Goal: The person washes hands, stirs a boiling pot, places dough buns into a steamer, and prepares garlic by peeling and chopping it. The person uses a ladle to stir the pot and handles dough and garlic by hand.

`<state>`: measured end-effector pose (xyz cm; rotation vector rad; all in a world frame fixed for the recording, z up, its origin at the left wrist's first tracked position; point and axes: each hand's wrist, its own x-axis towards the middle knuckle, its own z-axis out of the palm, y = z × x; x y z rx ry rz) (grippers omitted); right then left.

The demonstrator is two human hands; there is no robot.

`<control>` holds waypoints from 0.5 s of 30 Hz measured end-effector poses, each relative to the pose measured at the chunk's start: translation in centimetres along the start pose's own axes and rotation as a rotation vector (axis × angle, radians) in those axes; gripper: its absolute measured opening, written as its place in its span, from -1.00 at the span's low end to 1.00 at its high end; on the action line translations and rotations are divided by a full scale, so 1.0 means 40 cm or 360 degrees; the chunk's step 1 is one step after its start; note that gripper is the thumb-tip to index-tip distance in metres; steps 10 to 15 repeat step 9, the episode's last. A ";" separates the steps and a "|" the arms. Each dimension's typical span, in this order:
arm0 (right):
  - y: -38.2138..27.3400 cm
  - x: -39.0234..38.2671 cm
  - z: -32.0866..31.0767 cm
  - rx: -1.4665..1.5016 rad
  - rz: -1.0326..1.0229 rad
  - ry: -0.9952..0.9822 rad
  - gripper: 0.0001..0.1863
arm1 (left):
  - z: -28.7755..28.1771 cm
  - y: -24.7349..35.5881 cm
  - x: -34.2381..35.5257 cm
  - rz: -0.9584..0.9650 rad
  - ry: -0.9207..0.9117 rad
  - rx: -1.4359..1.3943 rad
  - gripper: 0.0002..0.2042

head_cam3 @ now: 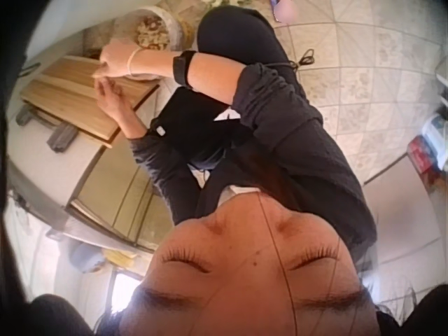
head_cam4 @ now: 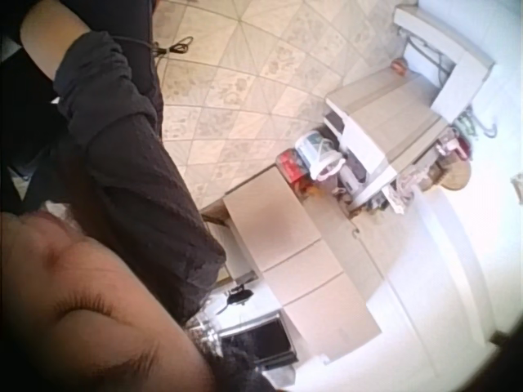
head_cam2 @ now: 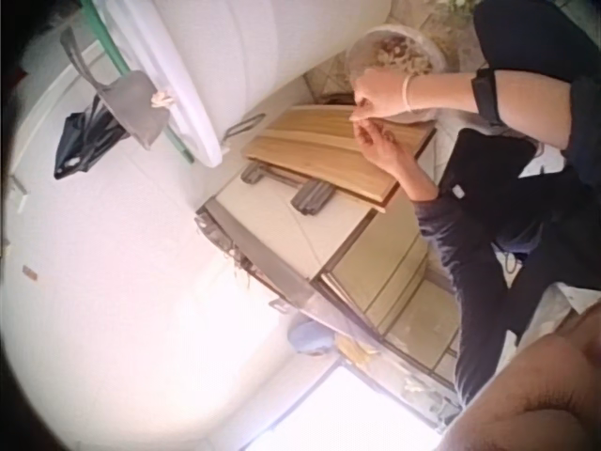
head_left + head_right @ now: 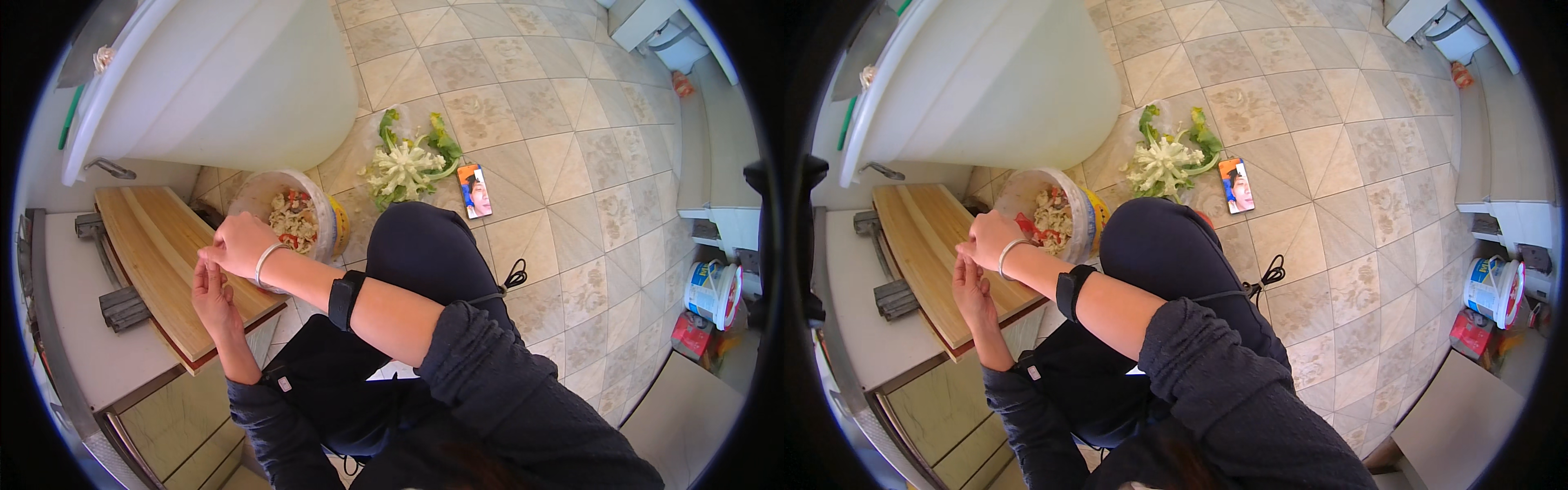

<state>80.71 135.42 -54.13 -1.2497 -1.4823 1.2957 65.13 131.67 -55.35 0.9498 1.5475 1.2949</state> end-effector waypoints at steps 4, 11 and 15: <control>0.004 0.010 -0.003 0.0118 0.0118 -0.0089 -0.70 | -0.002 0.001 -0.001 0.0255 0.0087 0.0330 -0.75; 0.025 0.030 0.012 0.0410 0.0122 -0.0148 -0.74 | -0.012 -0.006 0.012 0.0515 0.0065 0.0558 -0.73; 0.025 0.030 0.012 0.0410 0.0122 -0.0148 -0.74 | -0.012 -0.006 0.012 0.0515 0.0065 0.0558 -0.73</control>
